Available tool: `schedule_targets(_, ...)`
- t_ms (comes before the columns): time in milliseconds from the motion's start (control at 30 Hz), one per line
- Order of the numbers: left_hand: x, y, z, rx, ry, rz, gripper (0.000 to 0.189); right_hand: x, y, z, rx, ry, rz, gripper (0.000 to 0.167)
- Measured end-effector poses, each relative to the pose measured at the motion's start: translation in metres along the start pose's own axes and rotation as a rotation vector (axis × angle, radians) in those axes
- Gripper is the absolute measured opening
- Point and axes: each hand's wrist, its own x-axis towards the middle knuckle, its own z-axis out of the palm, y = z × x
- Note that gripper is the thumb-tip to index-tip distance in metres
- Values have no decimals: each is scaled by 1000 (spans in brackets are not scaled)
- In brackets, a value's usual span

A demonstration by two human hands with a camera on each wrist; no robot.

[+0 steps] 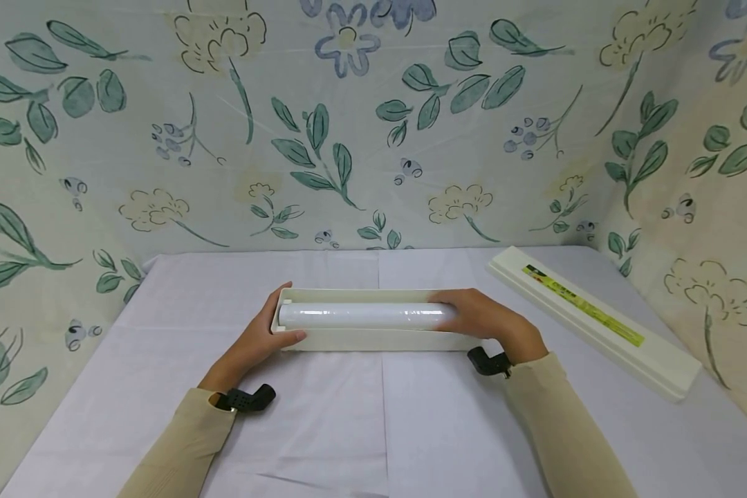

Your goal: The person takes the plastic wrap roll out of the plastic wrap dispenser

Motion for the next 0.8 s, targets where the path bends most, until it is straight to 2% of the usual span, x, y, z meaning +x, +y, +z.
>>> schedule_targets(167,0,-2,0,6,7,14,97,-1,3,1,5,-2,-41,51)
schedule_targets(533,-1,-1,1,35,22,-12,97,-2,10,5,-15,32,-165,50)
schedule_targets(800,0,0,1,31,17,-1,97,-3,10,4,6,53,-176,50)
